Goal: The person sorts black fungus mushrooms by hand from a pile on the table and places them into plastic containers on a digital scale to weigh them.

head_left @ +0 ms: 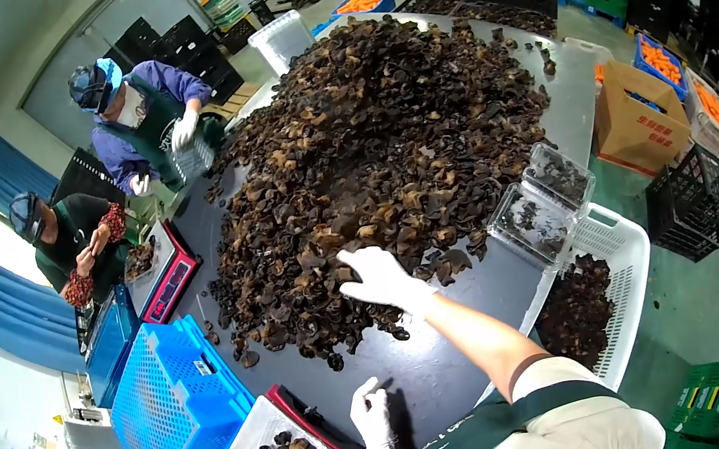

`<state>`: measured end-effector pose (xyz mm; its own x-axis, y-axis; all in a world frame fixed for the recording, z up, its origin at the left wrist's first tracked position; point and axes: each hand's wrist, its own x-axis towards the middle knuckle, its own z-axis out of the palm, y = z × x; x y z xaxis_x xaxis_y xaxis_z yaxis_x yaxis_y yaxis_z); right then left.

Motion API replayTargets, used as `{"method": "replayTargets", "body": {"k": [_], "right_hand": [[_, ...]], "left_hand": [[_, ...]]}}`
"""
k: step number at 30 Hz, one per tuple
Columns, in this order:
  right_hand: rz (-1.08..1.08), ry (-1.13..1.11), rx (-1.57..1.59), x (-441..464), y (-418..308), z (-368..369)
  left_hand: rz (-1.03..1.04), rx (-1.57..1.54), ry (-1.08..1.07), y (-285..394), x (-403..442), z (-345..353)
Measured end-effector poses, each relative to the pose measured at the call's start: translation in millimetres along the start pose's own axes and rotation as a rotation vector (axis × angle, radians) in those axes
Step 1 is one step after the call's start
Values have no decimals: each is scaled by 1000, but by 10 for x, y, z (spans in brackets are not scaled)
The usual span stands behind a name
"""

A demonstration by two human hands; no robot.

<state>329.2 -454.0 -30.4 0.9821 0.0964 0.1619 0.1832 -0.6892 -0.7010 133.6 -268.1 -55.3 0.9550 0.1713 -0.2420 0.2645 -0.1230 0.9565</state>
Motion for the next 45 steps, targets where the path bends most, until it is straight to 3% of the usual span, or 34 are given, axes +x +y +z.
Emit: {"method": "replayTargets", "body": {"k": [2,4,6,8,9,10,11,14,16,18,22,25,28,30,33,37,38,40,42,44,45], "right_hand": [[-221,-4,-132,-17,-253,166],[-397,-40,-22,-149,-357,448],[-401,-257,-99,-417,-450,662],[-538,-299,-178,-736,-397,842],[-582,-283,-187,-879,-438,766],[-630,-272,-193,-1033,-474,691],[-762,-274,-152,-1160,-341,851],[-776,-390,-3,-1502,-260,570],[-747,-372,-60,-1592,-98,330],[-600,-345,-43,-1597,-41,-11],[-373,-138,-230,-1799,278,-333],[-246,-155,-319,-1918,288,-521],[-189,-90,-236,-1920,181,-466],[-285,3,-122,-1771,12,-382],[-292,-24,46,-1618,13,-1],[-358,-94,-221,-1542,97,485],[-353,-89,-219,-1548,64,469],[-213,-318,-276,-1509,-142,288],[-189,-337,-278,-1557,-35,239],[-131,-374,-188,-1620,19,90],[-153,-300,-150,-1628,70,79]], "left_hand": [[-74,-208,74,-90,1,-176],[-60,-290,204,-223,65,-283],[-142,-406,253,-238,107,-379],[35,-356,302,-353,151,-364],[206,-3,275,-452,210,-429],[299,-12,303,-577,232,-421],[319,122,211,-582,216,-427],[284,261,-19,-541,28,-328],[296,259,-81,-497,-140,-189],[221,185,-275,-510,-293,-184],[272,266,-139,-369,-444,-201],[213,66,1,-546,-469,-280],[143,-19,48,-563,-459,-372],[96,-40,69,-477,-462,-373],[139,-5,61,-493,-455,-345],[62,61,46,-444,-470,-367],[63,66,41,-395,-476,-369],[-89,35,44,-316,-462,-369],[-92,61,60,-312,-421,-338],[33,171,75,-289,-338,-283],[-63,149,55,-154,-310,-249]]}}
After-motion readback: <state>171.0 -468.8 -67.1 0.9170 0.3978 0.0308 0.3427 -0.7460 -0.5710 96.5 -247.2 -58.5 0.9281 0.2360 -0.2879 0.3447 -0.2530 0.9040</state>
